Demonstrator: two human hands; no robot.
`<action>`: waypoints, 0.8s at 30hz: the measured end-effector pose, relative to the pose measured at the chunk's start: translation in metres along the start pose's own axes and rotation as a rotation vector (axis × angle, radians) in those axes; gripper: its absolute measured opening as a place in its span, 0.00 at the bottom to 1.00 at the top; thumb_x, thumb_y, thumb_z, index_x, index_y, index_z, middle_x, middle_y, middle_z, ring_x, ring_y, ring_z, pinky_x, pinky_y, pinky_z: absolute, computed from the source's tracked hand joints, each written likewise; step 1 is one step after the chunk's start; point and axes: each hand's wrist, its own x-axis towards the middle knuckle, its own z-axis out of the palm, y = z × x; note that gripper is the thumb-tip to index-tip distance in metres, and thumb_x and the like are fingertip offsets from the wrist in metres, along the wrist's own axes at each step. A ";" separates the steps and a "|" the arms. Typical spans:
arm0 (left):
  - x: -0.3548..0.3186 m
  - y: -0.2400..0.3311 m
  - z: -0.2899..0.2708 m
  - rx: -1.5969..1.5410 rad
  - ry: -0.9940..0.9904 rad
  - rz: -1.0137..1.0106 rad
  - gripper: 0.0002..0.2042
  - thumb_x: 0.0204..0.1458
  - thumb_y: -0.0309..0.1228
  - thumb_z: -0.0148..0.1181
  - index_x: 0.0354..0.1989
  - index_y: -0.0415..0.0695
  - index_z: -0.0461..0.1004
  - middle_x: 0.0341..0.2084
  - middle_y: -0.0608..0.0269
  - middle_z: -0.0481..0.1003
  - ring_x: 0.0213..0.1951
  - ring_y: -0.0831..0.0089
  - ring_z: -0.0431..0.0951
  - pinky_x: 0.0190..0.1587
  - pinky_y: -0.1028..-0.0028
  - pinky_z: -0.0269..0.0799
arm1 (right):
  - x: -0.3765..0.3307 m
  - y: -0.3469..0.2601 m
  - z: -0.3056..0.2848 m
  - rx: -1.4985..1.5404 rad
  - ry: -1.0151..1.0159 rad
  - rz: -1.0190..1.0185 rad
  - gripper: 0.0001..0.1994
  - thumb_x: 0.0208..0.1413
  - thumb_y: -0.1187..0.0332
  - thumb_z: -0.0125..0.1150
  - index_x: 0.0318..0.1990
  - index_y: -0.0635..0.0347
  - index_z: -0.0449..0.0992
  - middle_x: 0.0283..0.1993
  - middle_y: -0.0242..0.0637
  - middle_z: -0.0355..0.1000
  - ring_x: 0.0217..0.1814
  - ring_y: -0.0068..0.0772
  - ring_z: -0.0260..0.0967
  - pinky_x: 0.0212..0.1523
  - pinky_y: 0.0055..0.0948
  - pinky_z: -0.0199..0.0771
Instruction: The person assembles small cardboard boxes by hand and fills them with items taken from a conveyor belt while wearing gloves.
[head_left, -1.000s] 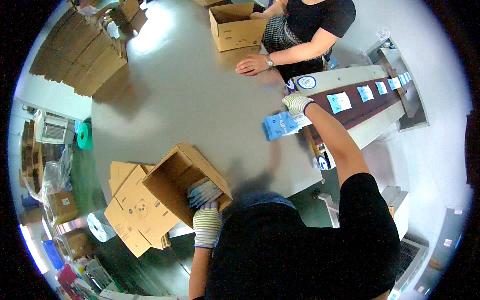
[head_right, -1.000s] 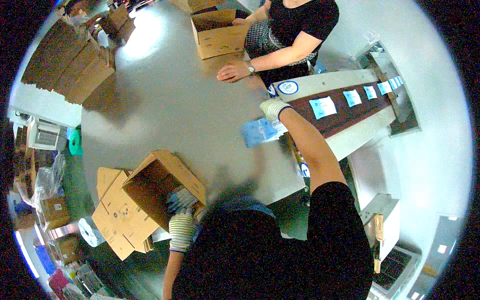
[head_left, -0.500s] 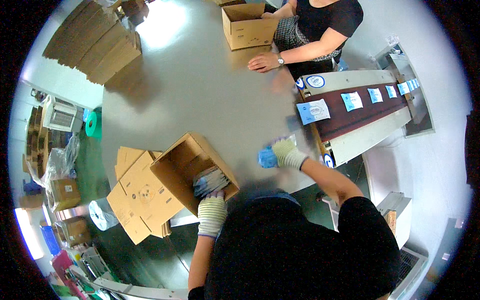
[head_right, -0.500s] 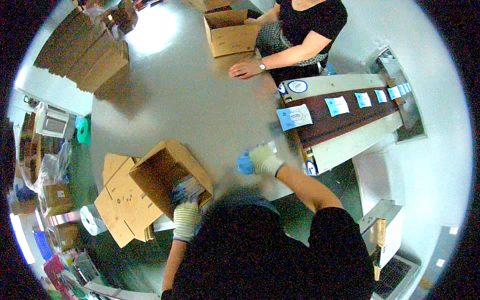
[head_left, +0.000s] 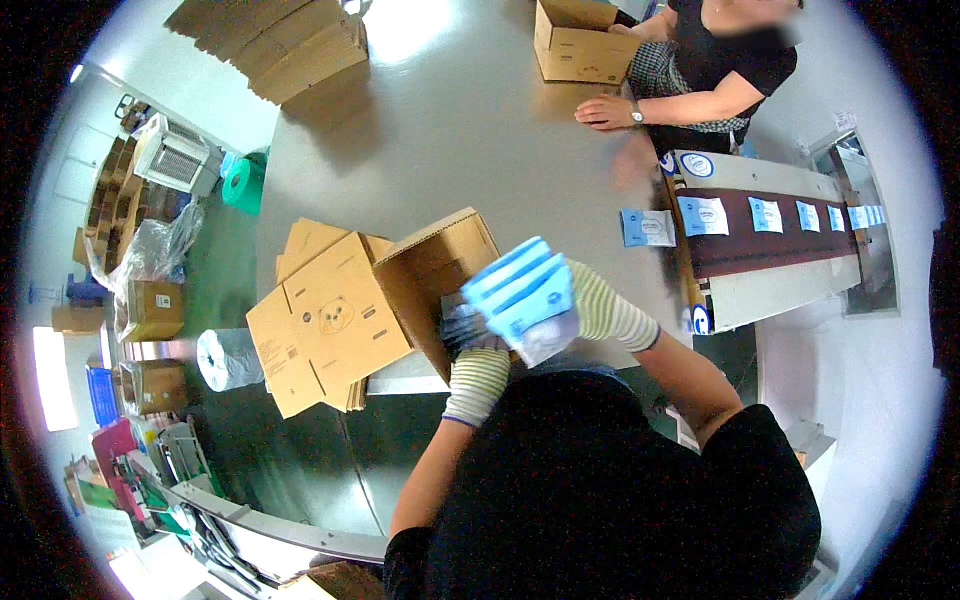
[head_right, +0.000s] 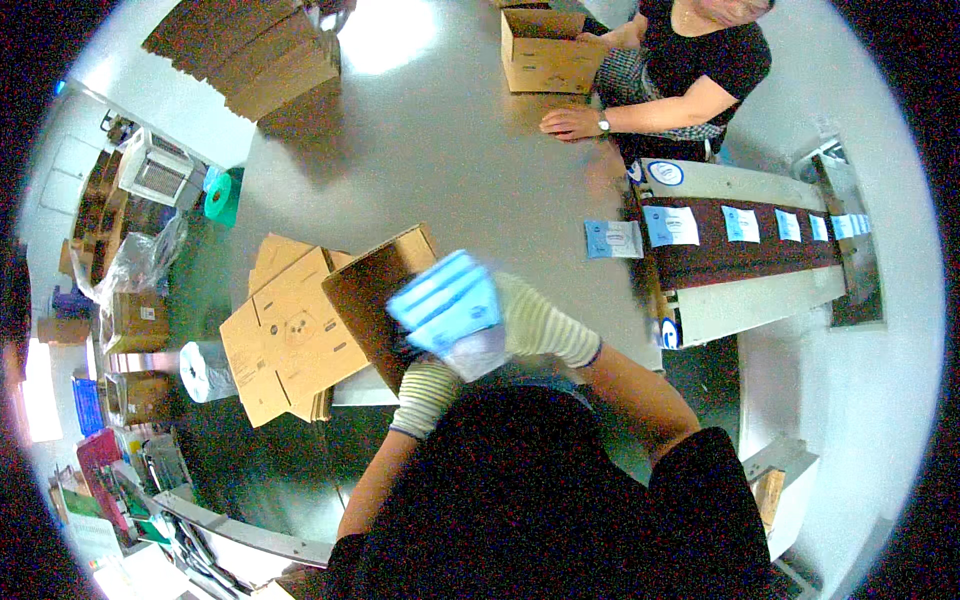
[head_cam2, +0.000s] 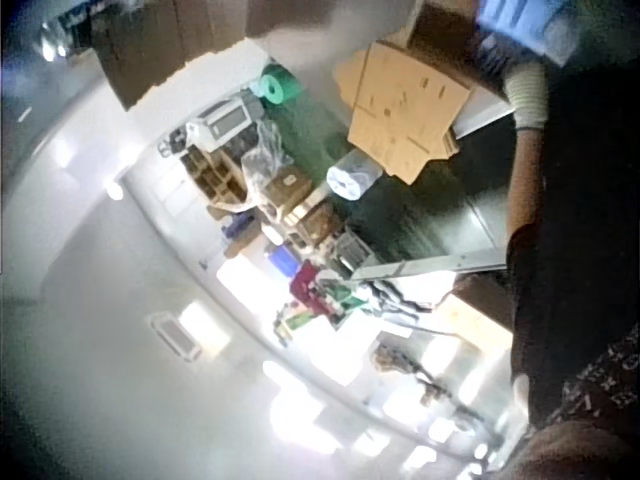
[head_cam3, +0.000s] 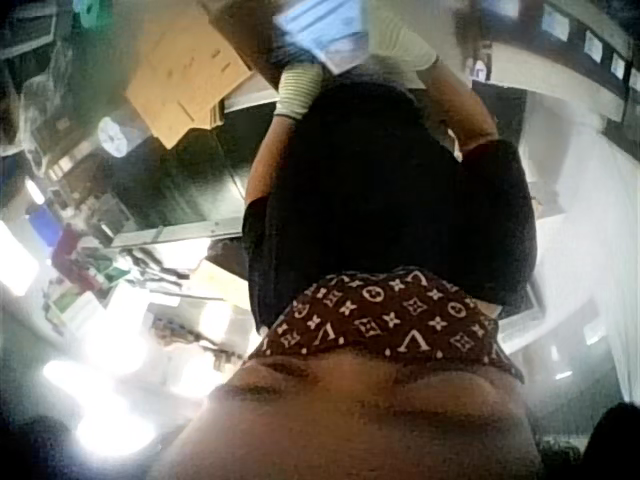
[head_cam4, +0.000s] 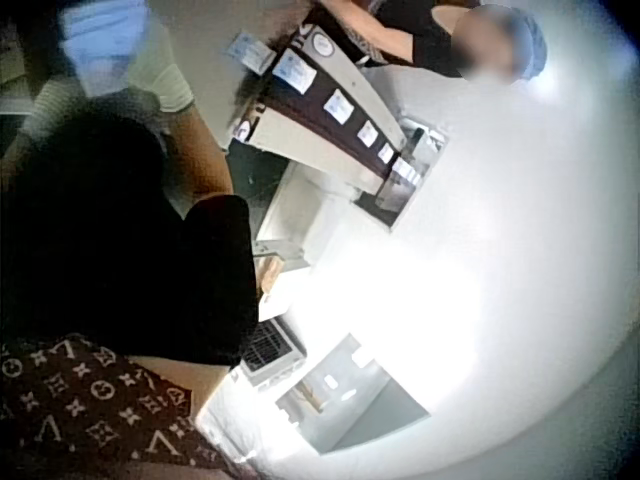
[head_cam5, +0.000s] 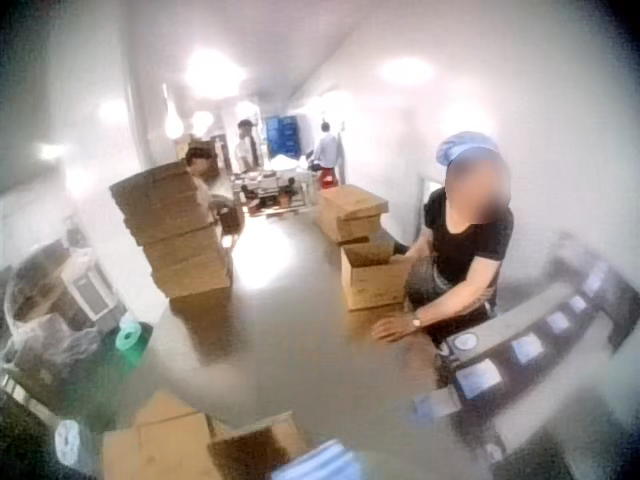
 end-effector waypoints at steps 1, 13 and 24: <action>0.002 -0.006 0.026 -0.053 0.147 0.015 0.13 0.53 0.30 0.43 0.43 0.39 0.70 0.41 0.45 0.72 0.45 0.56 0.73 0.46 0.61 0.69 | 0.017 -0.013 0.005 0.193 0.113 0.052 0.16 0.46 0.67 0.62 0.44 0.57 0.73 0.43 0.40 0.73 0.47 0.36 0.70 0.51 0.37 0.68; -0.003 0.021 -0.055 -0.020 -0.125 -0.003 0.14 0.51 0.34 0.47 0.41 0.40 0.73 0.36 0.46 0.76 0.33 0.57 0.78 0.37 0.59 0.73 | 0.049 0.028 0.135 -0.482 -0.541 0.601 0.26 0.56 0.67 0.46 0.63 0.60 0.54 0.62 0.51 0.57 0.63 0.49 0.56 0.61 0.50 0.55; -0.004 0.017 -0.058 0.089 -0.045 0.047 0.11 0.50 0.34 0.47 0.37 0.45 0.73 0.28 0.54 0.75 0.30 0.59 0.76 0.35 0.63 0.72 | -0.024 -0.016 0.025 -0.068 -0.014 0.385 0.23 0.51 0.61 0.57 0.54 0.61 0.66 0.49 0.48 0.69 0.52 0.50 0.66 0.53 0.43 0.66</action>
